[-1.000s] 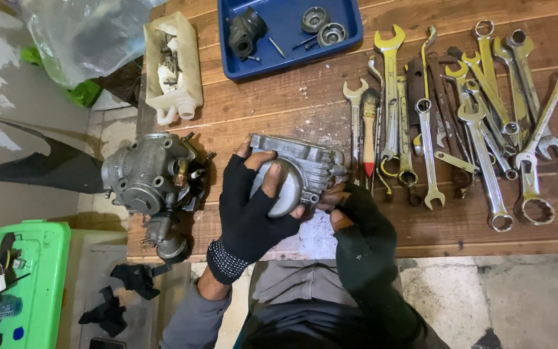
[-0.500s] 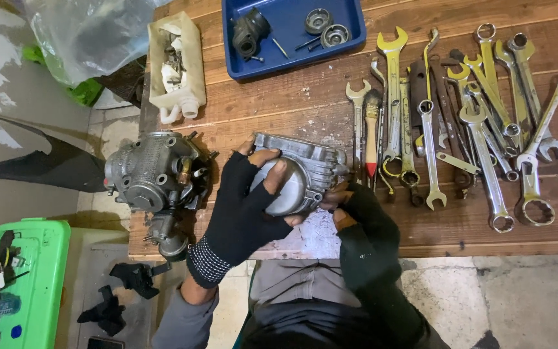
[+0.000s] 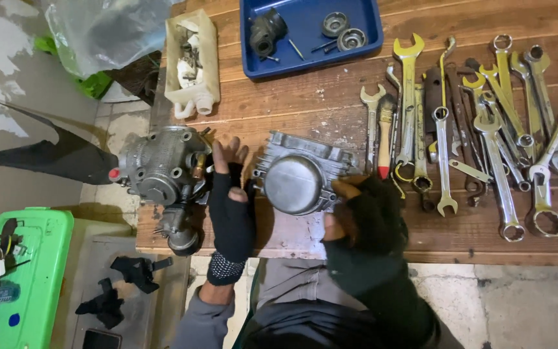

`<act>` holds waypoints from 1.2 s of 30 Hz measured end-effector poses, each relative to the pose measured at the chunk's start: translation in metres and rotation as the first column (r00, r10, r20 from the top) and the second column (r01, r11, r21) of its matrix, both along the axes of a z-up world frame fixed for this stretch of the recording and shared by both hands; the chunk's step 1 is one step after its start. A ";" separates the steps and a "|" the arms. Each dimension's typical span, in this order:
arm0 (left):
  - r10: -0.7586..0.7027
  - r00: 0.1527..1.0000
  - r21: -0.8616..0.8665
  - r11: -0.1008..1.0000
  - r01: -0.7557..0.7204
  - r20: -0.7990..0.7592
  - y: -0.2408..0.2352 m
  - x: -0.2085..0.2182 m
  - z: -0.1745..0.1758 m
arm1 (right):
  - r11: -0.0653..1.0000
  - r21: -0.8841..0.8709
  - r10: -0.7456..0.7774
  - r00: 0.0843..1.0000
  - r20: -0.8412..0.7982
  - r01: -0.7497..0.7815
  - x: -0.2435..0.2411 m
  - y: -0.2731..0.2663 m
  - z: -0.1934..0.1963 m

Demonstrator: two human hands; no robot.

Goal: Tightening bolts and assembling components of a motorcycle throttle body on a workbench.

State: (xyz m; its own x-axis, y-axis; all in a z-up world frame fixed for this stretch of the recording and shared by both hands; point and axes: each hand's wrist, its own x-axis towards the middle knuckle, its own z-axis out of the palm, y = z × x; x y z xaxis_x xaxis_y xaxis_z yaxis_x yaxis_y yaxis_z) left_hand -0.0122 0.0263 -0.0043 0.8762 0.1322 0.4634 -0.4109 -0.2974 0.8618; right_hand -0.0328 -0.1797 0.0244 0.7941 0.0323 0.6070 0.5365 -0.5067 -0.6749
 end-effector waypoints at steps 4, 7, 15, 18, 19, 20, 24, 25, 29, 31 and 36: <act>-0.118 0.990 -0.400 0.914 0.076 -0.082 -0.012 0.002 -0.020 | 0.966 -0.252 0.136 0.946 0.293 -0.060 0.023 0.009 0.022; -0.040 0.984 -0.253 0.968 -0.005 -0.173 -0.018 -0.004 -0.020 | 0.836 -0.547 0.221 0.889 0.401 0.039 0.039 0.019 0.042; 0.067 0.984 0.117 0.992 -0.048 -0.163 -0.007 -0.020 -0.056 | 0.679 -0.726 0.427 0.743 0.515 0.113 0.070 0.027 0.059; -0.155 0.915 -0.176 0.980 0.094 -0.372 -0.015 -0.015 -0.021 | 0.346 -0.893 0.589 0.808 -0.033 -0.289 0.088 0.031 0.054; -0.159 0.915 -0.182 0.979 0.097 -0.370 -0.015 -0.013 -0.024 | 0.341 -0.895 0.587 0.809 -0.036 -0.287 0.091 0.029 0.056; -0.206 0.886 -0.228 0.967 0.119 -0.414 -0.016 -0.010 -0.027 | 0.426 -0.847 0.563 0.826 -0.026 -0.317 0.094 0.028 0.059; -0.204 0.915 -0.305 0.948 0.096 -0.348 -0.015 0.017 -0.045 | 0.561 -0.824 0.409 0.893 0.187 -0.084 0.110 0.035 0.047; -0.202 0.918 -0.309 0.947 0.094 -0.341 -0.018 0.019 -0.039 | 0.556 -0.827 0.413 0.890 0.191 -0.081 0.116 0.035 0.042; -0.065 0.927 -0.077 0.996 0.040 -0.368 -0.025 0.028 -0.004 | 0.636 -0.769 0.271 0.952 0.144 -0.065 0.134 0.031 0.047; -0.035 0.952 -0.010 0.999 0.034 -0.303 -0.028 0.032 0.012 | 0.666 -0.729 0.185 0.982 -0.049 -0.162 0.131 0.028 0.068; 0.221 0.966 0.509 0.821 -0.259 0.135 -0.028 0.048 0.023 | 0.943 -0.294 -0.090 0.731 -0.677 -0.155 0.112 0.034 0.090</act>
State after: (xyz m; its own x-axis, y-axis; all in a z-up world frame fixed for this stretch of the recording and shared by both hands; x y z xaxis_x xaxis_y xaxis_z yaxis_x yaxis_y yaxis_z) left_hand 0.0356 -0.0021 0.0190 0.8128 0.0577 0.5796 -0.3186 -0.7890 0.5253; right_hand 0.0796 -0.1462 0.1147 0.9787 0.1527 -0.1369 0.0221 -0.7421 -0.6699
